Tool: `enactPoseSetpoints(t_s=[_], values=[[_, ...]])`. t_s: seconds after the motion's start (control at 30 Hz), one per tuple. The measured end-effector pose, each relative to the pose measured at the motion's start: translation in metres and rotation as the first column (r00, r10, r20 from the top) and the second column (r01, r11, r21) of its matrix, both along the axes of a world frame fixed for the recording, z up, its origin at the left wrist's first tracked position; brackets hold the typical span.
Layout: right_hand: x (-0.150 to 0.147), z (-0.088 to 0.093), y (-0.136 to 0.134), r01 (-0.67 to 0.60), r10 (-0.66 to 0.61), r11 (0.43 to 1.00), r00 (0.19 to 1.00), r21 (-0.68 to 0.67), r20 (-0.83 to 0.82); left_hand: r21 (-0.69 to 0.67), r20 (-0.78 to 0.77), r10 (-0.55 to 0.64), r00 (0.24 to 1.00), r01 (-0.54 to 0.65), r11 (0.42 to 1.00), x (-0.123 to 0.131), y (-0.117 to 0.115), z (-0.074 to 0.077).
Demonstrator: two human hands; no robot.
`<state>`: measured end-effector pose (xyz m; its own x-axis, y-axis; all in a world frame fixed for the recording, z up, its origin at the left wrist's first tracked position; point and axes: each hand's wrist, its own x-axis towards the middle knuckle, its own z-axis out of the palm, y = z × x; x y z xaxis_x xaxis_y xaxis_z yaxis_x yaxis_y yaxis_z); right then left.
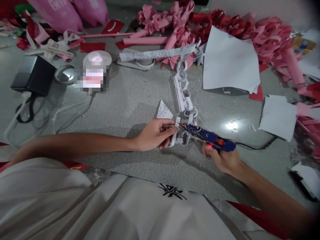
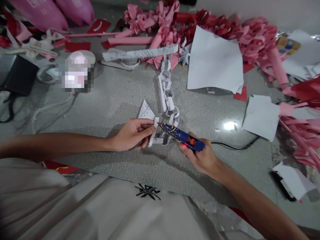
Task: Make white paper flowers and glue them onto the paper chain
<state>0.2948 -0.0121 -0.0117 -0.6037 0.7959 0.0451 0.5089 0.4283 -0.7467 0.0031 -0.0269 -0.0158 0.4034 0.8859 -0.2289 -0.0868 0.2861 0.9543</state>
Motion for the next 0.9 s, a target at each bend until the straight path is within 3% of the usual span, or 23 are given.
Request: enactPoseSetpoints(t_s=[0.5,0.73,0.9], values=[[0.000,-0.003,-0.001,0.075,-0.077,0.997,0.995,-0.031,-0.071,-0.022,-0.016,-0.015,1.000,0.014,1.000,-0.001,0.000,0.002],[-0.001,0.007,0.001,0.033,-0.039,0.994,0.997,0.103,0.060,-0.017,-0.020,-0.012,1.000,0.012,1.000,0.000,0.000,0.001],[-0.007,0.011,0.001,-0.007,0.001,0.987,0.999,0.160,0.041,-0.001,-0.031,-0.016,0.999,0.016,1.000,-0.001,0.000,-0.001]])
